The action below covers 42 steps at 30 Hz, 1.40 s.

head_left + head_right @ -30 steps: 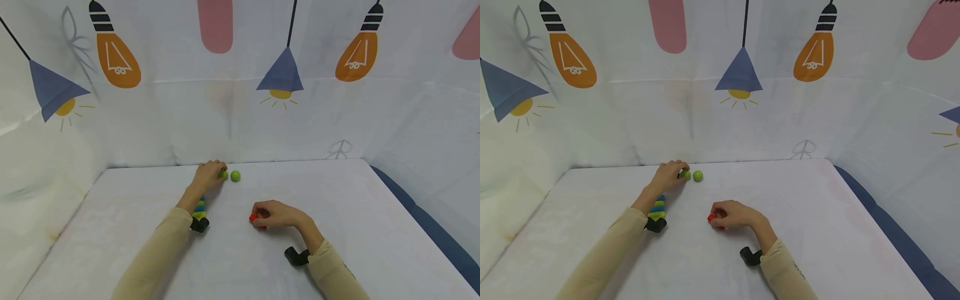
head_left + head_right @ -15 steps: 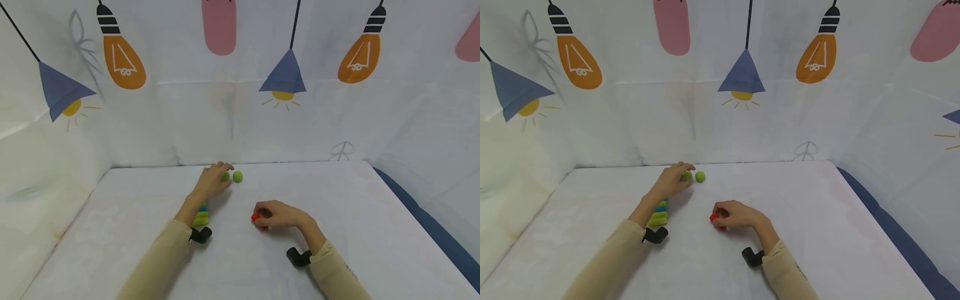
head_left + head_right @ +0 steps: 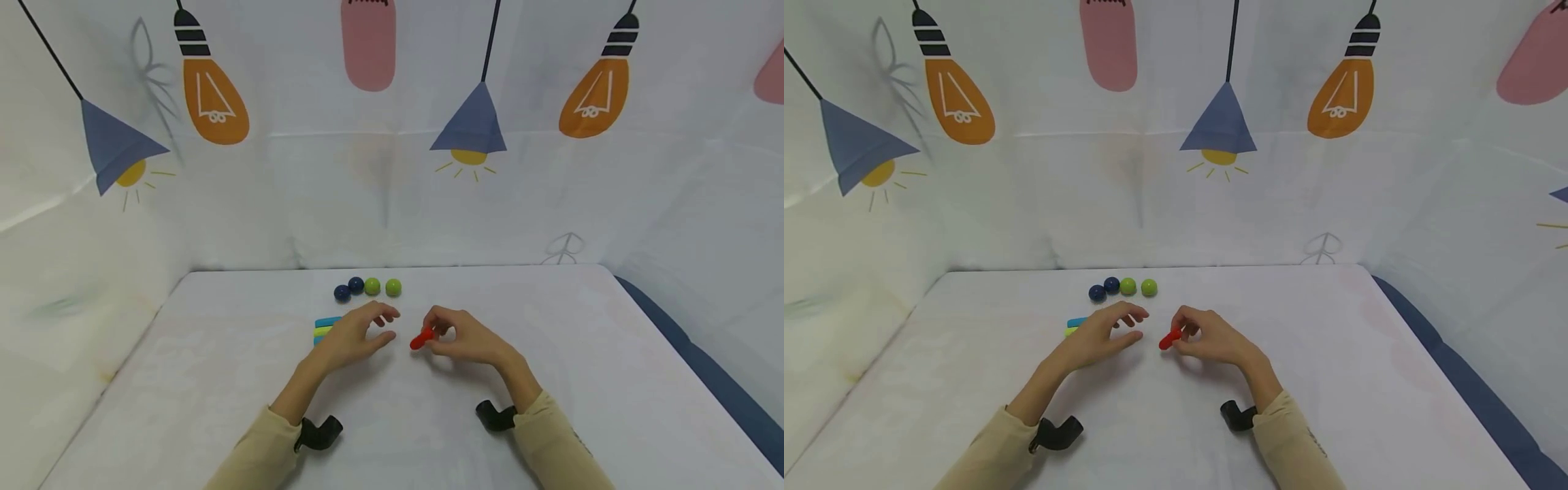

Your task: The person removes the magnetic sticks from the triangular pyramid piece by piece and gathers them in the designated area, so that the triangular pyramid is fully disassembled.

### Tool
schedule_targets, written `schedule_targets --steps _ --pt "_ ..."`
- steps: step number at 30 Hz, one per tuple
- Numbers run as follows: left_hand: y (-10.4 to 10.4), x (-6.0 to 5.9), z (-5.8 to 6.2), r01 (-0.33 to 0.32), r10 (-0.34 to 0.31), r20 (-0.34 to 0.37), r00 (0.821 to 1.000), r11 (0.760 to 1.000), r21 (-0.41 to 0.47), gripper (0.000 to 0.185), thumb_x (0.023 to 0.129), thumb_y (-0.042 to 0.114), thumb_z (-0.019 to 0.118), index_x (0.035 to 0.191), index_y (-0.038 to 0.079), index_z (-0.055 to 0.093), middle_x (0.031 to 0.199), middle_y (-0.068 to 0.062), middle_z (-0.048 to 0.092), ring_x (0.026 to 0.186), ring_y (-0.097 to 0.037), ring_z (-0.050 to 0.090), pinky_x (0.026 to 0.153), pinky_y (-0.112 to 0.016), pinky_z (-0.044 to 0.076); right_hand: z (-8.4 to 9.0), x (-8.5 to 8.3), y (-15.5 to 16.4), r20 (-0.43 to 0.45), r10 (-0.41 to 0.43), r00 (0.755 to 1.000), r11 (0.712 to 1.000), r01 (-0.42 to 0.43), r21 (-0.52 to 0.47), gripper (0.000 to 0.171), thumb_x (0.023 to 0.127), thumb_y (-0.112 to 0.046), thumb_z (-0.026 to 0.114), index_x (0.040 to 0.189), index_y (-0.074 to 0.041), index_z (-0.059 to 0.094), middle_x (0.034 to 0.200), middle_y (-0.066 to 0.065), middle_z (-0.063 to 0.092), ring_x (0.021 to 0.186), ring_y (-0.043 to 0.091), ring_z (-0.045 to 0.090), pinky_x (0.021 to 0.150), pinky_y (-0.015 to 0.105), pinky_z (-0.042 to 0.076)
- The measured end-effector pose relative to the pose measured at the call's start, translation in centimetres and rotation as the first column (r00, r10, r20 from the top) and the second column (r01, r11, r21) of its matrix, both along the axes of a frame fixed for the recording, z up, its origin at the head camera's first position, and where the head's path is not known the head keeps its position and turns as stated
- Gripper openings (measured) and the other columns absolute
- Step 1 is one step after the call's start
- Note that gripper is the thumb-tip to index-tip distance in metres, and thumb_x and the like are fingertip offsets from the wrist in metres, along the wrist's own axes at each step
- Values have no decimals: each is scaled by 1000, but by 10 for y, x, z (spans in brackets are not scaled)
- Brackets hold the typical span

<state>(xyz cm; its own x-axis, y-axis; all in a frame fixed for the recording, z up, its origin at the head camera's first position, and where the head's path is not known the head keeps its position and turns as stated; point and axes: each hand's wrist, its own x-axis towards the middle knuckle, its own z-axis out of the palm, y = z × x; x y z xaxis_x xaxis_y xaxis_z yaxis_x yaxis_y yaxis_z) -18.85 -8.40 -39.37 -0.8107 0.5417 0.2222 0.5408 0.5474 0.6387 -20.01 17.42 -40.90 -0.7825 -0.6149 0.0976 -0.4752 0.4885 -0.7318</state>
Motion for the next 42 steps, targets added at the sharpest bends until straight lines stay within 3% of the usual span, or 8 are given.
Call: schedule_targets --steps 5,10,14,22,26,34,42 --pt "2 3 -1 55 -55 -8 998 998 -12 34 87 25 68 119 17 58 109 -1 65 96 -16 61 87 -36 51 2 2 -8 -70 -49 996 993 41 -113 21 84 -14 71 101 -20 59 93 -6 68 84 12 61 83 50 46" --pt "4 5 0 44 -45 -58 997 999 -17 30 85 25 71 112 21 60 101 3 65 86 -9 60 81 -33 52 16 9 -16 -125 -67 990 987 48 -153 20 83 -7 71 99 -9 60 90 1 68 83 15 61 81 50 47" --pt "6 6 0 11 -13 -91 996 1000 -18 29 84 26 72 111 22 60 101 6 63 85 -8 60 75 -33 53 26 16 -21 -134 -49 990 987 27 -158 19 83 -6 70 99 -7 60 89 2 68 82 13 61 81 43 48" --pt "9 9 2 3 -10 -127 992 998 -55 26 83 29 72 106 21 63 96 12 64 83 -6 58 72 -25 51 3 6 -22 -109 33 993 985 -51 -167 19 86 -23 69 102 -22 58 92 -8 66 84 9 60 82 38 48" --pt "3 9 6 45 -54 -74 996 992 -122 21 83 27 73 101 19 66 90 9 64 83 -8 58 73 -24 51 1 7 -22 -75 73 994 991 -81 -108 18 88 -30 67 102 -26 57 92 -12 65 84 8 59 78 35 49" --pt "-27 6 17 120 -104 78 992 962 -244 13 83 21 72 94 17 68 85 8 61 79 -8 57 73 -24 48 -2 5 -19 9 108 994 994 -108 -10 12 92 -32 61 99 -24 59 91 -9 63 84 10 58 77 27 48" --pt "-64 9 29 68 22 220 975 917 -392 12 78 14 75 79 18 64 72 7 56 68 -9 50 63 -24 42 3 10 -20 28 83 996 996 -83 31 10 93 -21 60 100 -15 61 92 -2 65 83 17 59 73 28 47"
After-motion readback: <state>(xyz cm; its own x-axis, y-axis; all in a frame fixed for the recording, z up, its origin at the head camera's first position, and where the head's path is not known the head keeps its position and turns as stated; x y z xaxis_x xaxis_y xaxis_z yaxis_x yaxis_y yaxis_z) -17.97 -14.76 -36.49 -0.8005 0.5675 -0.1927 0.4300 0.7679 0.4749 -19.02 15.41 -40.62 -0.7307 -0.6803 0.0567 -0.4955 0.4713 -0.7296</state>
